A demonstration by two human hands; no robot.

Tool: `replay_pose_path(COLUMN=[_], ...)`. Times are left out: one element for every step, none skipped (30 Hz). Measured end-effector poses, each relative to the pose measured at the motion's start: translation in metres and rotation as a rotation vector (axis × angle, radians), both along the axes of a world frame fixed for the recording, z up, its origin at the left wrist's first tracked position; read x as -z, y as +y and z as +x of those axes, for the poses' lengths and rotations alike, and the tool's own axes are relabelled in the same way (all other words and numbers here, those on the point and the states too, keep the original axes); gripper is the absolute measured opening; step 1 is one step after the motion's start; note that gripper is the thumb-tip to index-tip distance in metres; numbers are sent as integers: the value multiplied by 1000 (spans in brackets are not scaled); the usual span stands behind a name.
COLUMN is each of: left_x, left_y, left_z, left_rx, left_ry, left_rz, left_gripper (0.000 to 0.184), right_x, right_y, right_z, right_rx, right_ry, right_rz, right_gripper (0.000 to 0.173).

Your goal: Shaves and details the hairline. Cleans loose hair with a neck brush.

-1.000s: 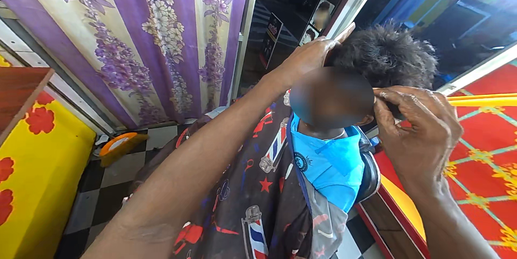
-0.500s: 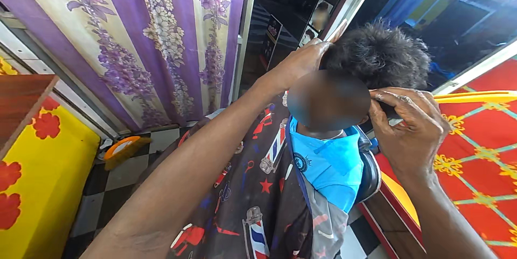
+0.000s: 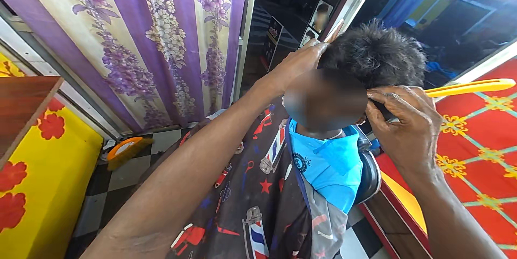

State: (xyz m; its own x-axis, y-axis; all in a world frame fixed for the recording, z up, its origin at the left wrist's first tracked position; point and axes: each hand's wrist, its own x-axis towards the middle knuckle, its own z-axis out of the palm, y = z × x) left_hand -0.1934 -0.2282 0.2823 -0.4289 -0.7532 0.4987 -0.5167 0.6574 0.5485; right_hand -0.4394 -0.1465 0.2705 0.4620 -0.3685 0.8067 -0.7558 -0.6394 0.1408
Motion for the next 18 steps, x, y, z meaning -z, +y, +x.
replay_pose_path(left_x=[0,0,1,1,1,2,2,2,2,3,2,2,2,2,3,3,4,4], left_y=[0,0,0,0,-1,-1,-1,-1,-1,-1,-1,0,1,1,1,1,1,1], left_z=[0,0,0,0,0,0,0,0,0,0,0,0,0,0,0,0,0,0], left_rx=[-2,-3,-1,2,5,8,8,7,7,7,4,1,-2,-3,-4,-6,-9,-13], left_ry=[-2,-3,0,5,7,11,13,15,14,14,14,11,9,8,7,8,11,17], left_rz=[-1,-2,-6,-14,-18,-21,-22,-21,-21,-20,-18,-15,-14,-15,-19,-23,-26,-28], left_gripper=[93,93,93,92,92,92,93,92,92,92,93,93,93,93,93,94,93,93], right_x=[0,0,0,0,0,0,0,0,-1,-1,-1,-1,-1,-1,-2,-2,-2,-3], right_y=[0,0,0,1,1,0,0,0,0,0,0,0,0,0,0,0,0,1], right_z=[0,0,0,-1,-1,-1,-2,-2,-2,-2,-2,-2,-3,-3,-2,-2,-2,-2], right_rx=[8,15,18,19,17,14,11,11,12,12,11,8,7,7,8,11,13,15], right_ry=[5,10,15,19,21,21,21,22,25,27,29,29,29,30,31,31,31,30], right_rz=[0,2,6,9,9,8,8,6,5,6,7,9,12,15,19,23,31,37], right_gripper=[14,15,15,15,15,16,15,15,15,16,16,16,16,16,16,16,16,16])
